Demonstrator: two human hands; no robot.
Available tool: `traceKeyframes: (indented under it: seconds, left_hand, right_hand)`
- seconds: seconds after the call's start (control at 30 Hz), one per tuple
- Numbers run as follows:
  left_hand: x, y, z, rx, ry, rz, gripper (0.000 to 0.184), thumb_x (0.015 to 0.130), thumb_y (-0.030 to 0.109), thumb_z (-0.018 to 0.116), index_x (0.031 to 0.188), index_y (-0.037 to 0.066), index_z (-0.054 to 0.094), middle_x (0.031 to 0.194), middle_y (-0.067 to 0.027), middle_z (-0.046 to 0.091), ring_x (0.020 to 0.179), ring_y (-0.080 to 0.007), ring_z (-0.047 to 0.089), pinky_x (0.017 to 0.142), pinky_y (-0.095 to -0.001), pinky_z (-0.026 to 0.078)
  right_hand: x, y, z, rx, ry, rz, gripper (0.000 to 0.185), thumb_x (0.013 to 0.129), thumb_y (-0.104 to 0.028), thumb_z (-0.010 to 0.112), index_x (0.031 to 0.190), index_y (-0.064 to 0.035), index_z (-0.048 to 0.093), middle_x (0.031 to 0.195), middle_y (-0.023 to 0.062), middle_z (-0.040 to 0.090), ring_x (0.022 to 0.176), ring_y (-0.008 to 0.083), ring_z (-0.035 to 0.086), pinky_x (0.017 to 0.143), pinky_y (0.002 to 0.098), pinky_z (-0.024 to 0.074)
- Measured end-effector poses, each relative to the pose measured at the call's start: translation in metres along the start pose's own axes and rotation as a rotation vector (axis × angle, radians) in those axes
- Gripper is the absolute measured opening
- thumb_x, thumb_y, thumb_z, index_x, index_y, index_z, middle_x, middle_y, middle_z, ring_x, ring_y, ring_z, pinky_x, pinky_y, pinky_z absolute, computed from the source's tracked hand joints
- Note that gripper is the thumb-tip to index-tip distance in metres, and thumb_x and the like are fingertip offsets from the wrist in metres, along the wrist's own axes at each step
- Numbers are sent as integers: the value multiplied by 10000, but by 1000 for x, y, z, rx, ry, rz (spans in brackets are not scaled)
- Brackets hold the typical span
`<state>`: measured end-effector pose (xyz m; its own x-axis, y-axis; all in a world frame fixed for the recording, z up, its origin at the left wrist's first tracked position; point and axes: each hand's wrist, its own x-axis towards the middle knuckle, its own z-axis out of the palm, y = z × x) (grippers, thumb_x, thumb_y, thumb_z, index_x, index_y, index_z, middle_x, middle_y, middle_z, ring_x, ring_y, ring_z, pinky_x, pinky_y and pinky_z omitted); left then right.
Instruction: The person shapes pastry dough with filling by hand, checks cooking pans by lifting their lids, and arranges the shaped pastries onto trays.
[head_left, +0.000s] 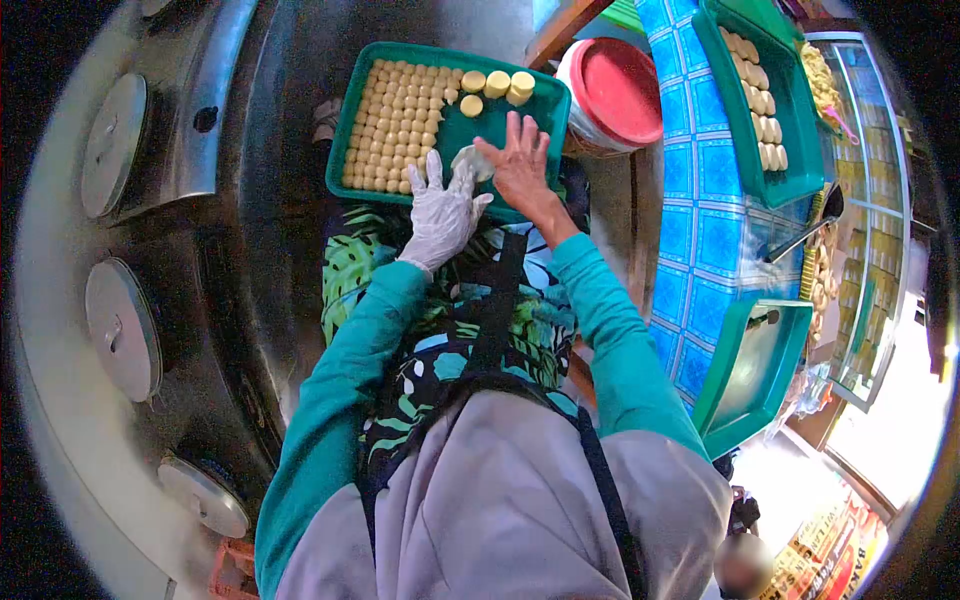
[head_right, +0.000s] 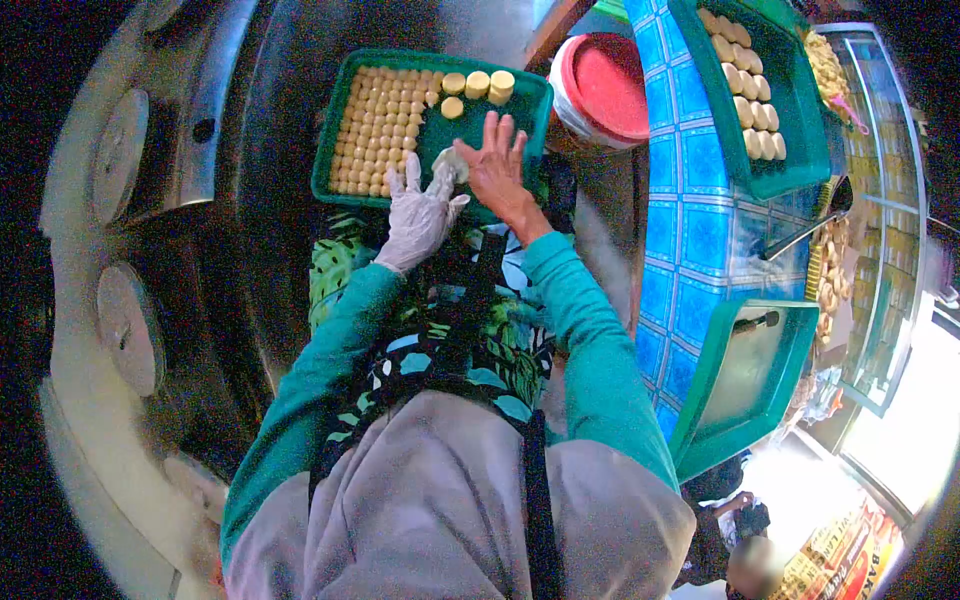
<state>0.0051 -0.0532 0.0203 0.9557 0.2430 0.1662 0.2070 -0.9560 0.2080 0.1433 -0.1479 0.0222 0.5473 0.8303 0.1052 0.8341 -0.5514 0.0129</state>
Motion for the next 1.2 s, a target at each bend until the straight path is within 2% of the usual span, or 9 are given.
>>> traceKeyframes:
  seconds: [0.37, 0.4, 0.5, 0.53, 0.67, 0.73, 0.83, 1.03, 1.2]
  left_hand:
    - [-4, -16, -5, -155, 50, 51, 523, 910, 331, 548, 1371, 97, 470, 1407, -72, 481, 1329, -518, 284, 1058, -705, 96]
    - [-4, -18, -11, -178, 247, 81, 408, 867, 227, 599, 1251, 96, 559, 1228, -118, 599, 1219, -439, 458, 1024, -602, 307]
    - [-9, -26, -17, -354, 213, -228, 312, 838, 187, 640, 1137, 105, 601, 982, -126, 660, 969, -351, 605, 850, -483, 469]
    - [-4, -28, -17, -270, 350, -212, 181, 829, 167, 627, 992, 89, 619, 779, -126, 627, 740, -321, 616, 671, -429, 494]
    - [15, -29, -6, -88, 5, -311, 133, 854, 174, 581, 889, 55, 633, 749, -144, 616, 684, -344, 619, 571, -464, 494]
    - [22, -21, 6, -54, 18, -325, 146, 857, 192, 578, 877, 61, 638, 749, -141, 618, 687, -344, 621, 570, -463, 496]
    - [27, -19, 22, -39, 52, -321, 156, 852, 204, 569, 868, 68, 644, 744, -138, 619, 684, -346, 621, 577, -478, 494]
    - [33, -10, 8, -302, -3, -468, 156, 794, 155, 574, 829, 69, 699, 761, -171, 650, 746, -348, 642, 662, -470, 498]
    - [41, -16, 19, -390, 38, -522, 175, 718, 219, 691, 783, 57, 694, 750, -197, 652, 742, -371, 641, 687, -474, 498]
  right_hand:
    - [2, -18, -2, 70, -67, -22, 540, 818, -37, 495, 1277, -311, 571, 1439, 287, 285, 1323, 481, 258, 1034, 642, 247]
    - [1, -17, -8, 130, -48, -4, 561, 803, -24, 503, 1275, -319, 572, 1441, 279, 283, 1325, 475, 254, 1037, 634, 244]
    - [-13, -23, -8, 156, -22, -15, 480, 831, -50, 502, 1239, -281, 604, 1418, 291, 290, 1324, 497, 244, 1031, 676, 238]
    - [-22, -25, -2, 153, -58, -25, 470, 830, -46, 503, 1223, -281, 614, 1427, 288, 279, 1326, 493, 243, 1032, 676, 235]
    - [-11, -18, -6, 247, 96, 41, 405, 776, -52, 576, 1147, -196, 649, 1280, 229, 448, 1205, 431, 392, 954, 576, 363]
    - [19, -2, 26, 377, 383, 107, 338, 715, -95, 693, 1049, -76, 650, 999, 141, 604, 978, 338, 534, 819, 453, 445]
    - [50, -20, 9, 511, 398, 336, 297, 698, -140, 752, 952, -50, 626, 944, 133, 612, 930, 323, 552, 820, 435, 452]
    - [82, -30, 39, 320, 477, 255, 313, 688, -201, 763, 892, -50, 580, 926, 135, 565, 948, 326, 515, 834, 447, 431]
    - [78, -19, 37, 444, 552, 234, 312, 665, -94, 777, 897, -70, 569, 898, 108, 587, 886, 306, 559, 778, 429, 463]
